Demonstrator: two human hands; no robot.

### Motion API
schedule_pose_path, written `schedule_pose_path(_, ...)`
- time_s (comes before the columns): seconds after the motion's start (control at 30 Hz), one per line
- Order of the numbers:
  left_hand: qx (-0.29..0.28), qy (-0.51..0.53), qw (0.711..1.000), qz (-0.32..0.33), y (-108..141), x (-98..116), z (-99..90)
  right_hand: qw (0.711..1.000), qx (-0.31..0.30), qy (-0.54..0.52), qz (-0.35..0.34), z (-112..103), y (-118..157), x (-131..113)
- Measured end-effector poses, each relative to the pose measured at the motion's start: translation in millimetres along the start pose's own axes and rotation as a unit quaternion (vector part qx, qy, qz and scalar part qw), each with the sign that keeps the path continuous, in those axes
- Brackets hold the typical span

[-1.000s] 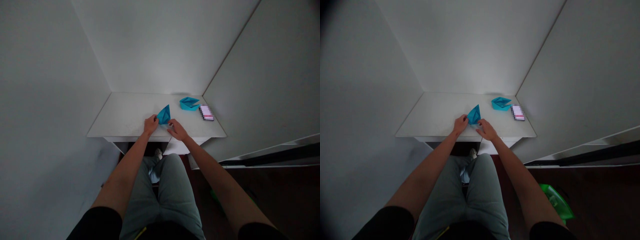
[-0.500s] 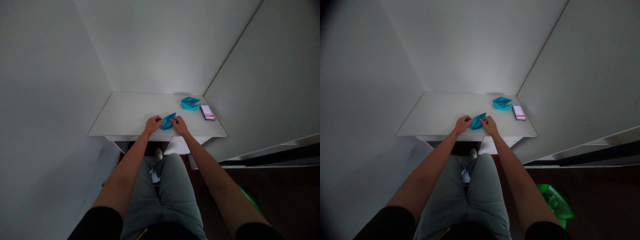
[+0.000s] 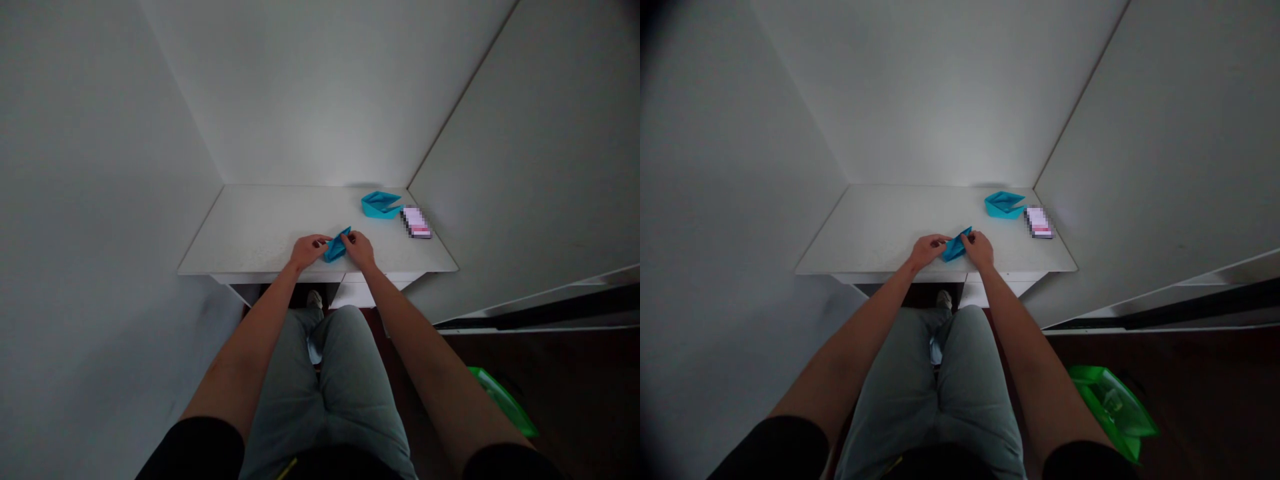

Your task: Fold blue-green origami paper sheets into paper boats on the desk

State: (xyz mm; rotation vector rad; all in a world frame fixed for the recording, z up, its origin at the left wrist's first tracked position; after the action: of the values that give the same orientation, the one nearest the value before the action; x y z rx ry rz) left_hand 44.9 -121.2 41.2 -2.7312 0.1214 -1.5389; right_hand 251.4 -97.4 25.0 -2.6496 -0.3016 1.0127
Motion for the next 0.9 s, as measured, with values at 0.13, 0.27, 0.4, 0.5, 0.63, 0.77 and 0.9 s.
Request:
schedule_pose_path(0.13, -0.005, -0.01, 1.0, 0.0, -1.1, -2.0, 1.7, 0.999, 0.006, -0.039, 0.021, -0.9, 0.4, 3.9)
schedule_pose_path(0.27, 0.012, 0.027, 1.0, -0.008, -3.0, -6.7, -0.5, 0.99, 0.04, -0.136, 0.002, -9.5, -0.5, 4.3)
schedule_pose_path(0.4, 0.055, 0.083, 0.995, -0.023, -6.0, -14.1, -7.4, 0.972, 0.081, -0.221, 0.012, -20.1, 1.3, 7.2)
schedule_pose_path(0.5, 0.071, 0.074, 0.995, -0.01, -6.4, -12.4, -9.7, 0.956, 0.091, -0.276, 0.043, -19.8, 4.8, 10.5)
schedule_pose_path(0.63, 0.052, 0.017, 0.999, 0.005, -3.2, -6.1, -5.4, 0.927, 0.118, -0.352, 0.055, -20.1, 7.8, 11.8)
schedule_pose_path(0.77, 0.019, -0.016, 0.998, 0.056, 4.1, 7.5, 2.1, 0.918, 0.14, -0.365, 0.071, -21.6, 9.5, 15.4)
schedule_pose_path(0.9, 0.016, -0.016, 0.995, 0.099, 8.5, 17.2, 5.1, 0.906, 0.159, -0.379, 0.099, -20.0, 11.4, 21.7)
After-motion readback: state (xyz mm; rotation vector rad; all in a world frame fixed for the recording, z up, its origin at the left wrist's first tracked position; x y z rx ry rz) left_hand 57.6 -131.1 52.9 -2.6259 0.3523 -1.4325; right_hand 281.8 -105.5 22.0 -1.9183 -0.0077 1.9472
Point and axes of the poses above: each hand's wrist, its own y-axis away from the middle knuckle, its own z-axis out of the palm, x = y × z, the point moved 9 cm from there along -y, towards the middle knuckle, and after that the axes turned 11 degrees about -z, right-handed, at the moved point
